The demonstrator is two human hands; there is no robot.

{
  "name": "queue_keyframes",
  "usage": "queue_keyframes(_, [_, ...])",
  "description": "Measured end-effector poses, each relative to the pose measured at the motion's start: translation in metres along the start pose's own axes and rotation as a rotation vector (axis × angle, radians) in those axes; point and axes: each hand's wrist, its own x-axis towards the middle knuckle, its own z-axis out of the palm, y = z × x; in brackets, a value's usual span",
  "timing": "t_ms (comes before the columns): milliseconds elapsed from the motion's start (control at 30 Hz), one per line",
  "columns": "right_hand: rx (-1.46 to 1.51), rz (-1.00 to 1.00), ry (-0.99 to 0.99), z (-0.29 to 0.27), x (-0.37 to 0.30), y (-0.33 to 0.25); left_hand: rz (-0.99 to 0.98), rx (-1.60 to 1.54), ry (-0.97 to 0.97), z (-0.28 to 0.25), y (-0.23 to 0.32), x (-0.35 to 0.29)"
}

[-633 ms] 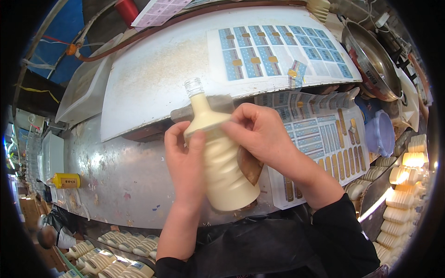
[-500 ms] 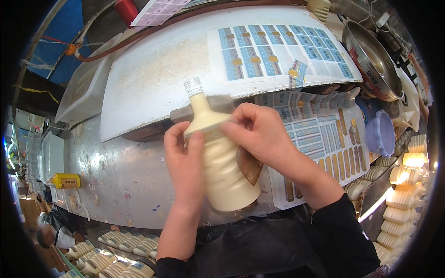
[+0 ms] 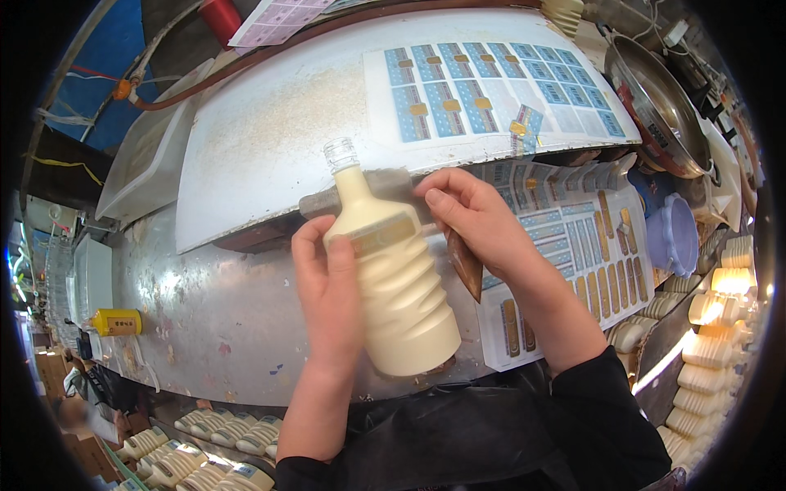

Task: The person applies adhesive labels to a ribbed plastic bottle, peeling each label from a sheet and smoothing it onto the bottle's surface. The person rotates the bottle to align and apply multiple labels in sequence.

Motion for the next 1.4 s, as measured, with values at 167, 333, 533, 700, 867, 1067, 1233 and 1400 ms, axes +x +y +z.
queue_keyframes(167, [-0.025, 0.025, -0.059, 0.02, -0.01, -0.013, 0.042, 0.101, -0.021, 0.002, -0.001, 0.004])
queue_keyframes(333, [-0.019, 0.026, -0.035, 0.022, -0.009, -0.011, 0.042, 0.216, -0.016, 0.004, 0.001, 0.004])
queue_keyframes(533, [-0.059, 0.023, -0.025, 0.024, -0.008, -0.01, 0.04, 0.172, -0.018, 0.004, 0.0, 0.003])
queue_keyframes(700, [-0.102, 0.003, -0.026, 0.023, -0.008, -0.011, 0.058, 0.164, -0.033, 0.002, -0.002, 0.003])
queue_keyframes(867, [-0.078, 0.058, -0.063, 0.023, -0.01, -0.018, 0.059, 0.169, -0.042, 0.001, -0.003, 0.002])
queue_keyframes(1067, [0.081, 0.11, -0.081, 0.018, -0.01, -0.022, 0.167, 0.251, 0.008, -0.001, -0.008, 0.003])
queue_keyframes(1233, [0.037, 0.004, -0.074, 0.022, -0.007, -0.004, 0.16, 0.285, 0.01, -0.001, -0.006, 0.003])
queue_keyframes(1400, [0.002, -0.008, -0.076, 0.022, -0.007, -0.005, 0.134, 0.246, 0.008, 0.001, -0.002, 0.002])
